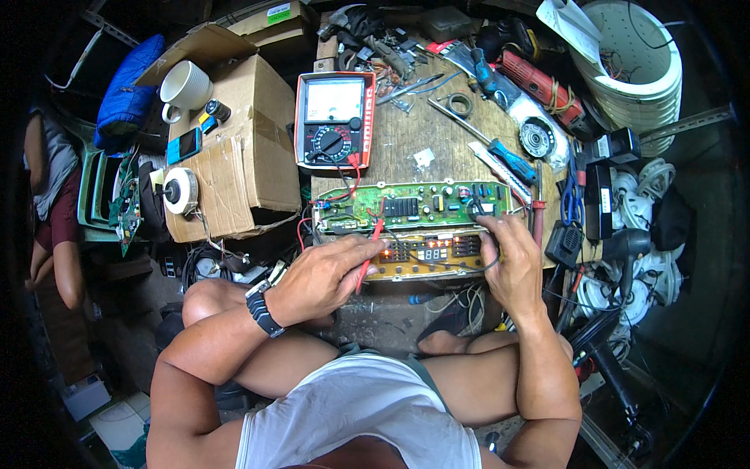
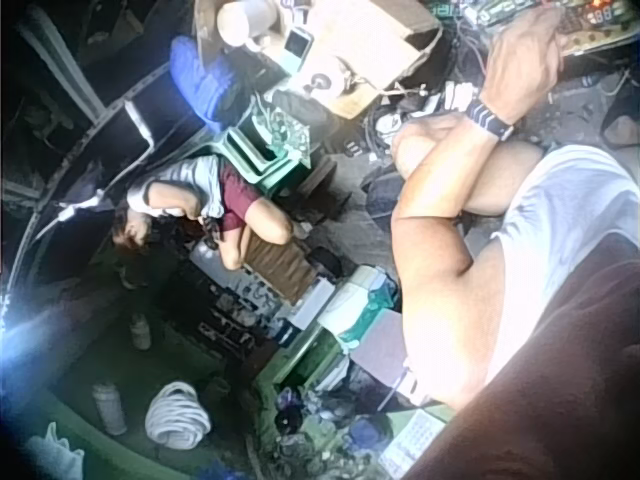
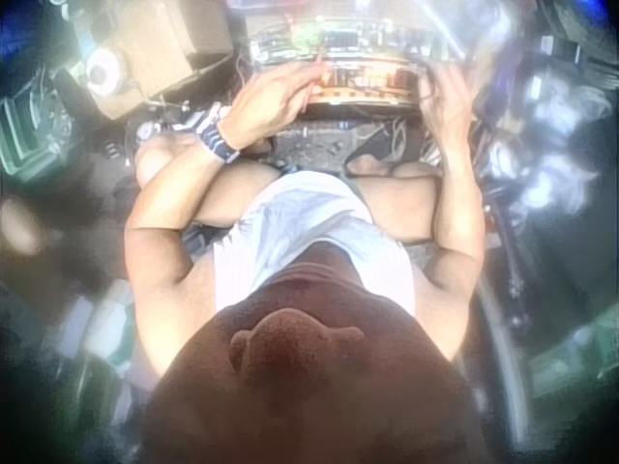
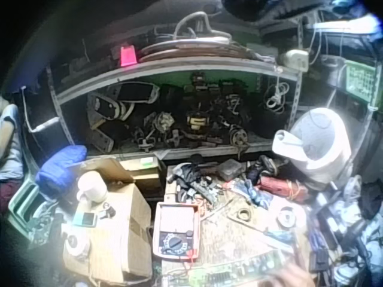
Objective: The person uses a multimeter to test components on a circuit board, touching probes to various points and observing the digital display.
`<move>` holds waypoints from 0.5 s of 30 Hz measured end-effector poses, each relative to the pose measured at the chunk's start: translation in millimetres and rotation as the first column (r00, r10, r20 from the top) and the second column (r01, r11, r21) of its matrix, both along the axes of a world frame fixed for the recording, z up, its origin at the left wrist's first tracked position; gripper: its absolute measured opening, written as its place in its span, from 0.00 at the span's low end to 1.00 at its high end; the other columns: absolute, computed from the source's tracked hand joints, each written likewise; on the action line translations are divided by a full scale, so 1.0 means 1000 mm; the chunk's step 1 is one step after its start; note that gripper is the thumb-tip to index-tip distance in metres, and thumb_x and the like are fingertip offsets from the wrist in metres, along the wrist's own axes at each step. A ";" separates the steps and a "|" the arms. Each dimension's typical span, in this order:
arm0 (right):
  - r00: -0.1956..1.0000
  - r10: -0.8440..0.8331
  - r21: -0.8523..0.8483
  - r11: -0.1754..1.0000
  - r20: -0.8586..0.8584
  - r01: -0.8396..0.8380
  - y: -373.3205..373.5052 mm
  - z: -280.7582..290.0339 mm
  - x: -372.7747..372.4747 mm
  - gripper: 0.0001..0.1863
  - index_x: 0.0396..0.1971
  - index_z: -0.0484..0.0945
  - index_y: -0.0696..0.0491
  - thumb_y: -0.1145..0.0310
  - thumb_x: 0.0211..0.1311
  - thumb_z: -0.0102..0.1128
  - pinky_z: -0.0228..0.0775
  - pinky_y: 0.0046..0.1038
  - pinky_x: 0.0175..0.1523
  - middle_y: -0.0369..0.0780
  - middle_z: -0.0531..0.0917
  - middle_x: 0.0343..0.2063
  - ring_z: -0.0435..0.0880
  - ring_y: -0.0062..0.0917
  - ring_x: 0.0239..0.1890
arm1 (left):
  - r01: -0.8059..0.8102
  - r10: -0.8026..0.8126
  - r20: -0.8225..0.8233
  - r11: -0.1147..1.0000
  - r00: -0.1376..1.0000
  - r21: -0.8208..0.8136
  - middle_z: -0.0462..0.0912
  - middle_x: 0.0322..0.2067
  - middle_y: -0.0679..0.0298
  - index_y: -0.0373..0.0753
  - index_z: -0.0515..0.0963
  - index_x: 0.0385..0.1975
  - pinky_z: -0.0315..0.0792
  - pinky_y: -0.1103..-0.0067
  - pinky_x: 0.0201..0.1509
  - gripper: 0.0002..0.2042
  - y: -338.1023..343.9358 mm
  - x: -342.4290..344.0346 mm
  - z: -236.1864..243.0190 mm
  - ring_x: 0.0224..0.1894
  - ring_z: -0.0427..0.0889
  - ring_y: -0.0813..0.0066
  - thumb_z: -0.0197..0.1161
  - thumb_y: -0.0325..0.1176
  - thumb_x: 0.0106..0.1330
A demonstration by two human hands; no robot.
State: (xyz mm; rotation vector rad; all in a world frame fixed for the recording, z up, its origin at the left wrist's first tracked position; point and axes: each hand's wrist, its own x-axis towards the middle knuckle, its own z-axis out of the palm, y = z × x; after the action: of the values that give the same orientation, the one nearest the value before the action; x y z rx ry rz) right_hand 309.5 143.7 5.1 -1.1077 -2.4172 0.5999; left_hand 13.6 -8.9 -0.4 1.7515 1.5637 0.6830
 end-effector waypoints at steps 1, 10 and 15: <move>1.000 -0.001 0.000 1.000 -0.001 0.001 0.000 0.000 0.000 0.17 0.54 0.87 0.56 0.83 0.67 0.68 0.79 0.42 0.57 0.51 0.86 0.45 0.88 0.49 0.51 | 0.001 -0.001 0.000 1.000 1.000 -0.002 0.87 0.53 0.50 0.37 0.80 0.69 0.84 0.61 0.57 0.22 0.001 0.000 0.001 0.52 0.89 0.46 0.64 0.26 0.75; 1.000 0.006 0.018 1.000 -0.017 -0.006 0.002 -0.004 0.001 0.16 0.54 0.87 0.56 0.82 0.67 0.68 0.80 0.41 0.56 0.50 0.87 0.46 0.89 0.48 0.50 | -0.022 0.022 -0.003 0.996 1.000 0.084 0.87 0.53 0.48 0.36 0.81 0.67 0.84 0.59 0.54 0.21 -0.002 -0.004 0.013 0.50 0.89 0.45 0.65 0.26 0.74; 1.000 0.002 0.016 1.000 -0.027 -0.001 0.001 0.000 0.000 0.16 0.54 0.87 0.56 0.82 0.67 0.68 0.80 0.41 0.55 0.49 0.87 0.46 0.89 0.48 0.49 | -0.017 0.020 -0.024 0.993 1.000 0.120 0.87 0.52 0.50 0.36 0.81 0.66 0.84 0.59 0.53 0.21 -0.003 -0.008 0.016 0.49 0.89 0.47 0.65 0.26 0.73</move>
State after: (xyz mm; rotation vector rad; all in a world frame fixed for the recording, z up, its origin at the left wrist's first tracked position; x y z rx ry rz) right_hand 309.3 144.3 4.8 -1.0848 -2.3957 0.5915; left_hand 6.1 -12.0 15.3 1.8413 1.5868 0.7817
